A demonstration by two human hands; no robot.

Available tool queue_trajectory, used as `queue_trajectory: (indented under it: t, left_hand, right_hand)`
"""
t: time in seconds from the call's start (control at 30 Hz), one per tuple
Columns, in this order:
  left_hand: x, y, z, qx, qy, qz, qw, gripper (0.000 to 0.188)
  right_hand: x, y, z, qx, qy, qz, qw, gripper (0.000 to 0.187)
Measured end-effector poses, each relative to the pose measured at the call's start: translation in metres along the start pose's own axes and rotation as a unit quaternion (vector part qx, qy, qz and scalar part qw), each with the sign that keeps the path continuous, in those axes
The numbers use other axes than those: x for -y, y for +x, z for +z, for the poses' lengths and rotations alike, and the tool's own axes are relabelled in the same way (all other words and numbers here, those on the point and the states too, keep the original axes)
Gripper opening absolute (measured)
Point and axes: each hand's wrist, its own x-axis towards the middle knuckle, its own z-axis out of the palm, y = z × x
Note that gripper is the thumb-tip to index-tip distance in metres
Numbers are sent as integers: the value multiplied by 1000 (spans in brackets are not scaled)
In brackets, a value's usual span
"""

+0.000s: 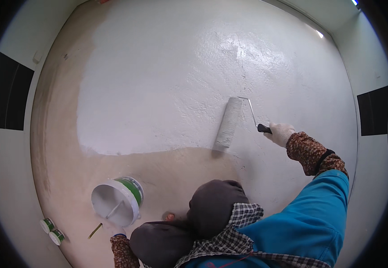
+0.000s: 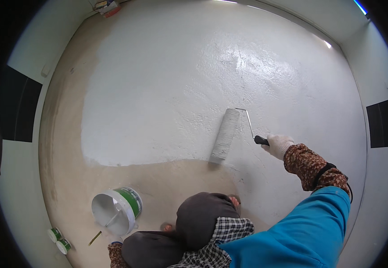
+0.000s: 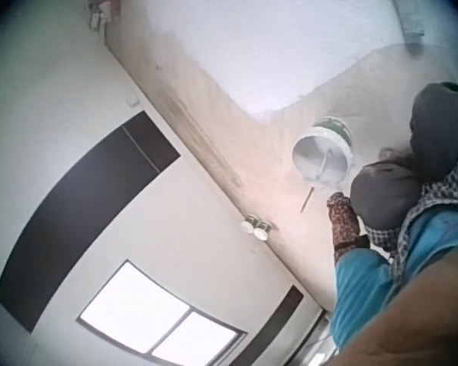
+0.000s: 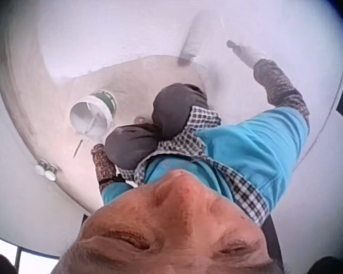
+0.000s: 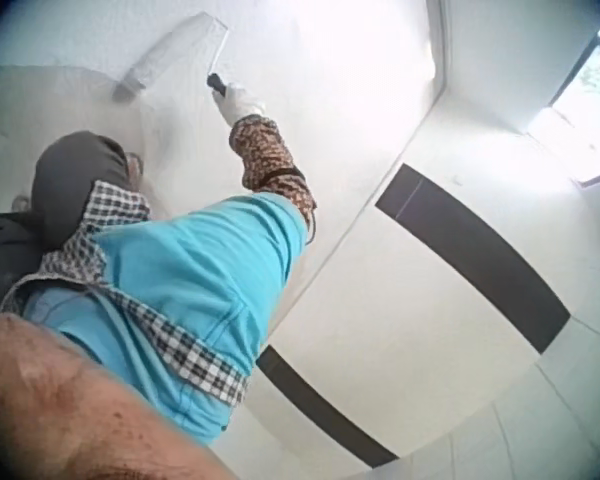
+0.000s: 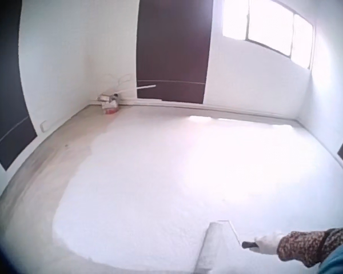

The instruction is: Painting a floor with white paint using a roller.

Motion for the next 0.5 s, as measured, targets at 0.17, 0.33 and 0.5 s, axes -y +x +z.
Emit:
queue_trajectory:
  t: [0.17, 0.33, 0.5]
  left_hand:
    - [-2, -5, 12, -33, -23, -18, 999, 82]
    - [-8, -13, 18, -37, 11, -31, 999, 84]
    - [2, -3, 11, -44, 16, -23, 999, 85]
  right_hand:
    - [-83, -95, 110, 58, 121, 177, 975, 45]
    - [-76, -160, 177, 62, 245, 194, 948, 43]
    - [-55, -91, 149, 18, 294, 201, 934, 43]
